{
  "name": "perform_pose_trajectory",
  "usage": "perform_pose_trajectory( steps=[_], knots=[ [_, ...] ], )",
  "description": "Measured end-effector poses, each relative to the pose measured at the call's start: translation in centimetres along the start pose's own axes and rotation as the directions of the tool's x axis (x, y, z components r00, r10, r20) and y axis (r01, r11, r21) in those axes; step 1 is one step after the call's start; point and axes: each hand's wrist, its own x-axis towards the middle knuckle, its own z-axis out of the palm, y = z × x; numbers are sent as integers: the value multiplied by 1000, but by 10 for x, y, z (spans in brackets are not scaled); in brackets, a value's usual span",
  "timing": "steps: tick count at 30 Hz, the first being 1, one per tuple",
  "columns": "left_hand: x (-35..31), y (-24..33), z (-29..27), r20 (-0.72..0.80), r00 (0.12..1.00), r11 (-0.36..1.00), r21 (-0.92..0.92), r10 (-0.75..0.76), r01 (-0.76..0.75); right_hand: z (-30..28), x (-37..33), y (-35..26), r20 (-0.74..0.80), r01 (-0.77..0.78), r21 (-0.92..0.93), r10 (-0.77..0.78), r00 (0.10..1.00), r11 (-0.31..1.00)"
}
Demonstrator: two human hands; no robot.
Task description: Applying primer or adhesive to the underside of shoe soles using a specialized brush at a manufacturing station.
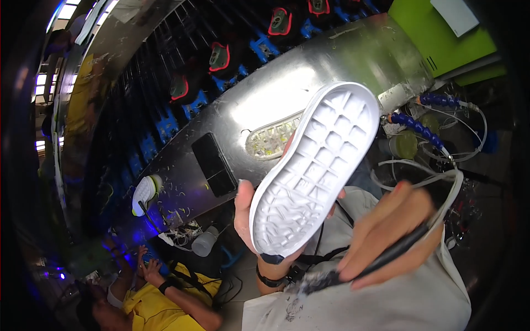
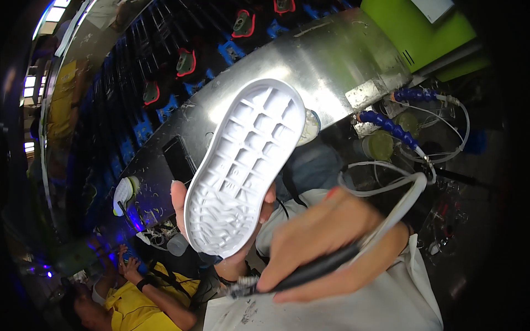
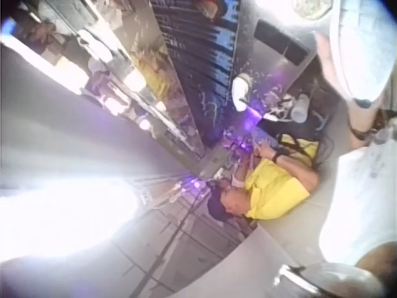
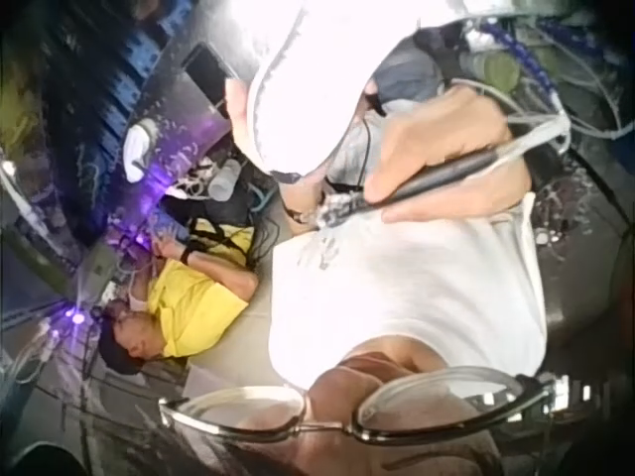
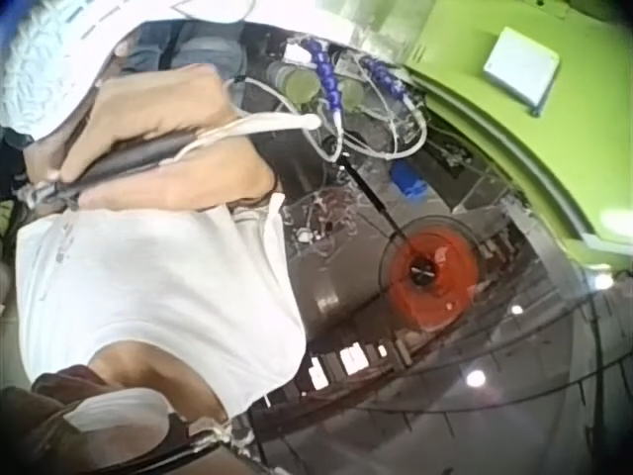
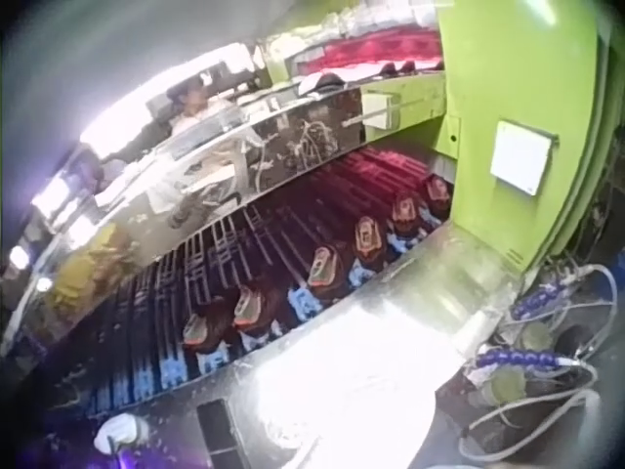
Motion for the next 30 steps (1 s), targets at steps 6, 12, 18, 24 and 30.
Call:
perform_pose_trajectory(
  steps=[6,12,18,24,30],
  knots=[
    [-6,7,-4,-21,985,957,242,169,-159,62,9,58,-466,-129,-660,-269,843,740],
    [0,5,35,-200,851,789,519,486,-328,-33,40,67,-610,-161,452,436,661,877],
    [15,8,72,19,854,577,729,519,-367,0,30,53,-865,268,128,-25,502,955],
    [163,54,194,462,655,137,747,598,-651,-20,-19,22,-954,430,-85,-198,226,899],
    [242,288,225,702,585,-729,-135,408,671,23,-30,22,-911,246,343,256,323,907]
  ],
)
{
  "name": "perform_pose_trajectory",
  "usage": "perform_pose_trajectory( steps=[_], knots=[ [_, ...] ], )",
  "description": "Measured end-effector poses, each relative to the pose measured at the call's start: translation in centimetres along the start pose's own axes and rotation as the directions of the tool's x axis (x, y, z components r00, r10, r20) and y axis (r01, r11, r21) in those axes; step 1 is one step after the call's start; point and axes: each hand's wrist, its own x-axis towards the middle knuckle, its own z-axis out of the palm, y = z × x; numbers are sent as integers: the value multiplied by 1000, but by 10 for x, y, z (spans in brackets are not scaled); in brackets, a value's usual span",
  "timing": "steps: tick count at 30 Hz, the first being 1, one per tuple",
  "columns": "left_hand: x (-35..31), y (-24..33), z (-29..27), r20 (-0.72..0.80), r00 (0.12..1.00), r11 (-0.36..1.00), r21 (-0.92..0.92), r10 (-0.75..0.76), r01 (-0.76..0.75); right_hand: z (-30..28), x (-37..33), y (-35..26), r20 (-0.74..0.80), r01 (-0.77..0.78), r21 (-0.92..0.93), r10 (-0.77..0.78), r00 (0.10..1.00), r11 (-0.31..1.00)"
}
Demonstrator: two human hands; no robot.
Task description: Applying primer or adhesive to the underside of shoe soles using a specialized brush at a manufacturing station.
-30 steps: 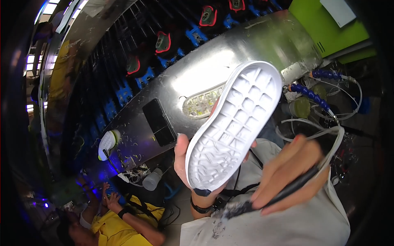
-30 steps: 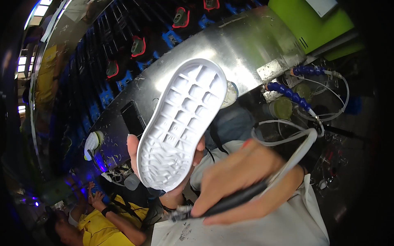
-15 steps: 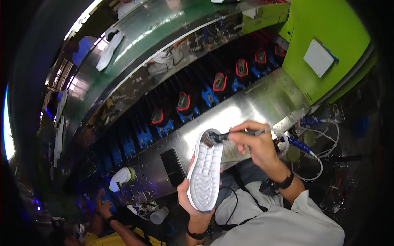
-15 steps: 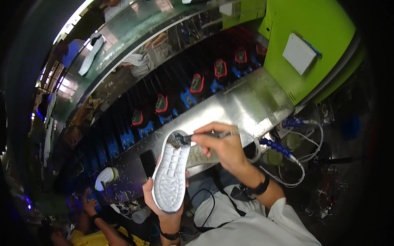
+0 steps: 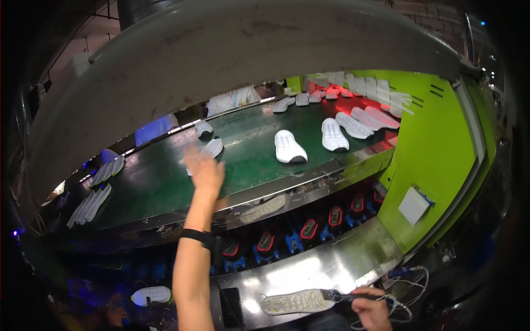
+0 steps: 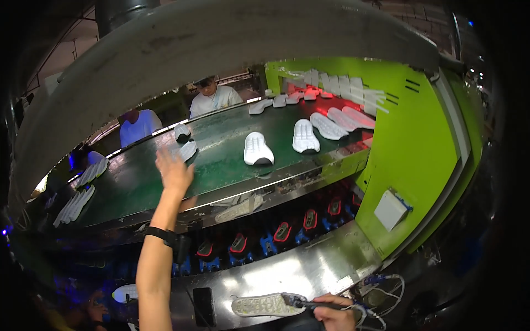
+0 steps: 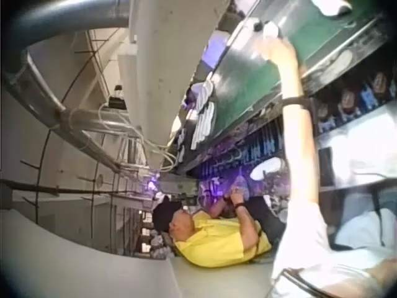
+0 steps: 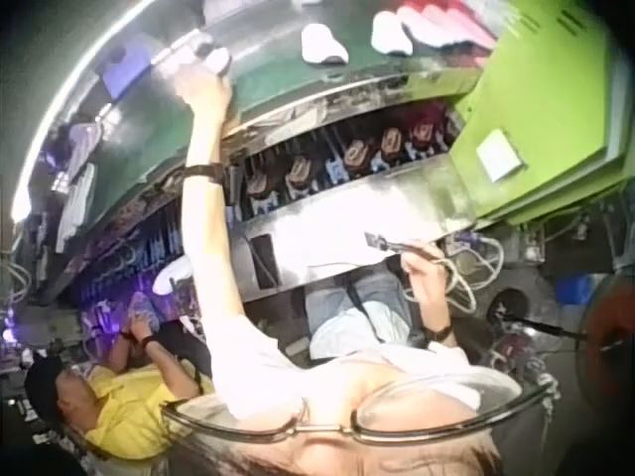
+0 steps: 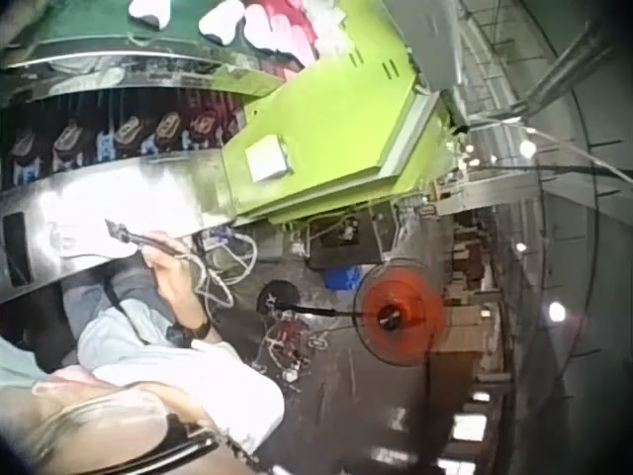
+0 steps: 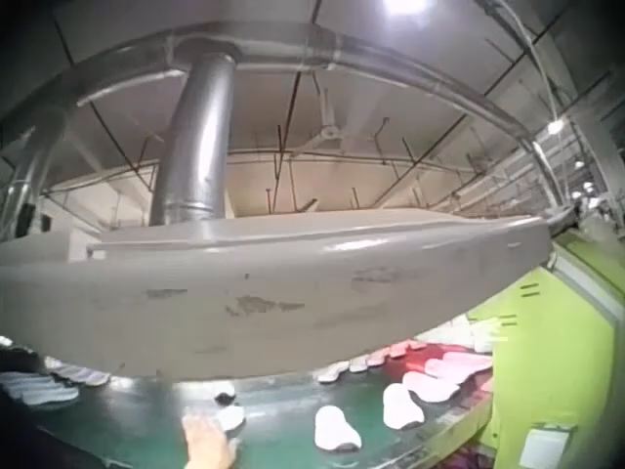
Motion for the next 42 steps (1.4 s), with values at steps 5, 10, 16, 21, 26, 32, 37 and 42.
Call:
perform_pose_trajectory(
  steps=[5,10,16,21,26,32,37,42],
  knots=[
    [-31,-47,-20,149,980,947,-271,-133,170,-12,-4,20,-53,-181,-48,179,982,982],
    [-199,-24,-109,-248,945,758,-652,-212,-1,-13,7,29,-27,-205,-52,204,979,977],
    [-407,-10,-61,700,359,-265,-244,618,933,2,15,37,177,-154,-107,171,969,982],
    [-500,33,-99,719,164,-537,327,675,778,1,13,63,7,-134,-331,144,990,934],
    [-522,31,-122,901,295,-576,-63,319,815,17,13,70,553,507,-635,-115,825,584],
    [-534,29,-134,899,368,-630,-145,239,763,58,23,116,714,653,-531,-129,688,540],
    [-537,21,-125,879,464,-859,-147,114,490,51,1,110,638,293,-502,120,760,814],
    [-479,58,-120,846,494,-903,-38,199,428,35,-37,112,687,470,-494,-3,727,731]
  ],
)
